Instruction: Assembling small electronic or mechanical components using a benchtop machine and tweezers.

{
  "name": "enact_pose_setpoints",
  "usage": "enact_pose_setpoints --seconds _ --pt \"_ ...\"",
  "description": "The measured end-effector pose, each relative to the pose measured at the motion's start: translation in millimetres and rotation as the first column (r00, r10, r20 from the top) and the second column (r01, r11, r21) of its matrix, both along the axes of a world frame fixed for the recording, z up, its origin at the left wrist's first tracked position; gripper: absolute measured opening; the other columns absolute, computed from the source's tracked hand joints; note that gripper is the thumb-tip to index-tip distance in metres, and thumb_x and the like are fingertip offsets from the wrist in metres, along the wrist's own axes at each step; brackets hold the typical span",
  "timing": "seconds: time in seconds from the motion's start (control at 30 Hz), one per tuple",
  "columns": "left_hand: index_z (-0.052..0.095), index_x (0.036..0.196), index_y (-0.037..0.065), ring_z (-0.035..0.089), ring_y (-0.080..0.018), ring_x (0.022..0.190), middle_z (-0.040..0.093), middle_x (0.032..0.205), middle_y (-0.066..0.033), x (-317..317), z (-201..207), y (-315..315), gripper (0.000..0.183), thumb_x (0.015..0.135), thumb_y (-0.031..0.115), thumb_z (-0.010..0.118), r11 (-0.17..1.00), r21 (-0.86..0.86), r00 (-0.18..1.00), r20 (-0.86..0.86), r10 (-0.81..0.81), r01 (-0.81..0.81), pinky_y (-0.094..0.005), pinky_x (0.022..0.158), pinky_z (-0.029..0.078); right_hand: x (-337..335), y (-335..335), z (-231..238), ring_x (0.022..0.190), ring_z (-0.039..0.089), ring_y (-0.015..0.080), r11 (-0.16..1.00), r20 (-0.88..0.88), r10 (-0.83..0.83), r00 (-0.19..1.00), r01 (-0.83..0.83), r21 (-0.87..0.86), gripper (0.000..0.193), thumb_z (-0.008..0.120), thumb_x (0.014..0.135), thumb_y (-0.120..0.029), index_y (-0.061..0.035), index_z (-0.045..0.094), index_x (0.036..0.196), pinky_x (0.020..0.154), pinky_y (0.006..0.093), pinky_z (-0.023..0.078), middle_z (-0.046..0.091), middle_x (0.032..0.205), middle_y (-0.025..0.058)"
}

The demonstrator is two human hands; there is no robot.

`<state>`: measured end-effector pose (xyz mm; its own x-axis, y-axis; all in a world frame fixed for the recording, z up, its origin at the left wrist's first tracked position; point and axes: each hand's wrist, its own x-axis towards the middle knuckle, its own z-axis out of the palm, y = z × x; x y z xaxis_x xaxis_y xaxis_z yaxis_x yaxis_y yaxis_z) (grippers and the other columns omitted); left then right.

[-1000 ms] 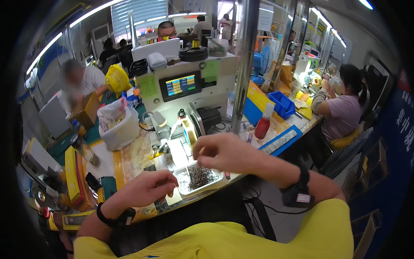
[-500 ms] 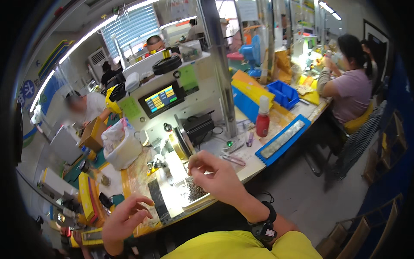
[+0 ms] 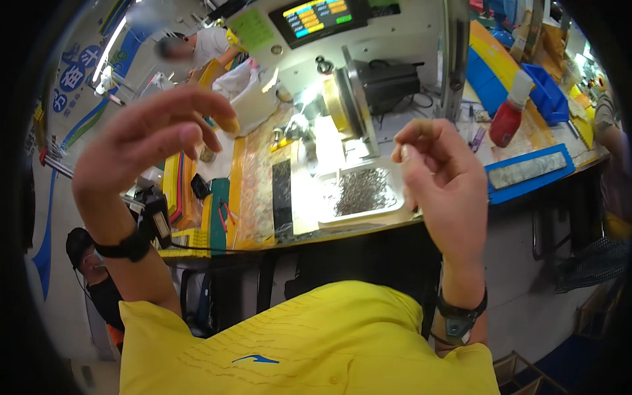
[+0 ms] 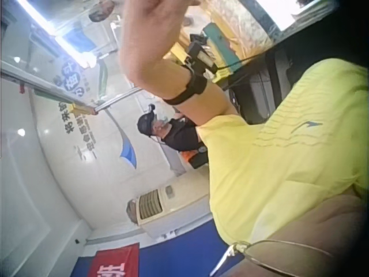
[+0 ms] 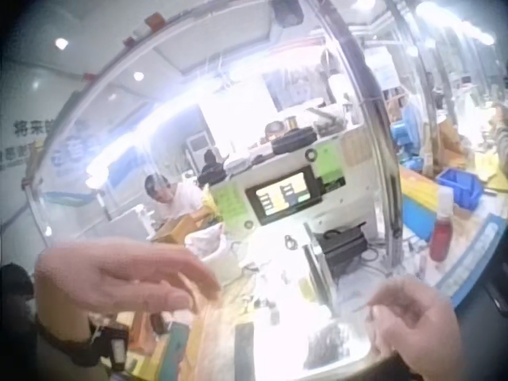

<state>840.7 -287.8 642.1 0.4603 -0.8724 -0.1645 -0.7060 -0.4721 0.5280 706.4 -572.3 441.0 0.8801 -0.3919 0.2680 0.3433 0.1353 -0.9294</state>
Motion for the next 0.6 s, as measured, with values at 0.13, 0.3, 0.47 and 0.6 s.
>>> enact_pose_setpoints --seconds 0.13,0.3,0.47,0.6 --pt "0.060 0.139 0.000 0.072 -0.0211 0.105 0.069 0.128 -0.0154 -5 8 3 0.045 0.109 0.033 0.059 0.996 0.001 0.996 -0.016 0.092 -0.092 -0.0323 0.083 0.060 0 7 4 0.067 0.055 0.0016 0.999 -0.024 0.035 0.999 -0.035 -0.016 0.013 0.062 0.101 0.001 0.0021 0.066 0.114 0.055 0.0166 0.042 0.071 0.098 0.0076" --pt "0.062 0.135 -0.003 0.070 -0.0192 0.102 0.070 0.125 -0.0139 0 -49 28 0.036 0.109 0.021 0.060 0.982 -0.185 0.992 -0.119 -0.047 0.024 -0.0332 0.088 0.057 8 40 2 0.071 0.061 0.0022 0.995 -0.023 0.042 0.999 -0.044 -0.095 0.012 0.065 0.102 0.000 -0.0005 0.069 0.112 0.052 0.0166 0.041 0.075 0.098 0.0073" --pt "0.063 0.131 -0.004 0.068 -0.0147 0.098 0.069 0.117 -0.0102 -21 -101 40 0.029 0.107 0.013 0.062 0.950 -0.285 0.981 -0.181 0.075 -0.125 -0.0290 0.086 0.056 9 71 1 0.073 0.062 0.0025 0.981 -0.108 0.009 0.994 -0.029 -0.191 0.014 0.065 0.101 0.000 -0.0004 0.069 0.114 0.053 0.0166 0.041 0.074 0.095 0.0054" --pt "0.062 0.132 0.001 0.066 -0.0100 0.090 0.067 0.106 -0.0031 -40 -164 41 0.026 0.107 0.009 0.062 0.814 -0.374 0.860 -0.434 0.269 -0.444 -0.0240 0.078 0.053 17 96 -4 0.077 0.066 0.0037 0.974 -0.152 0.169 0.974 -0.189 -0.125 0.017 0.068 0.100 -0.001 0.0016 0.069 0.117 0.057 0.0174 0.043 0.074 0.098 0.0056"
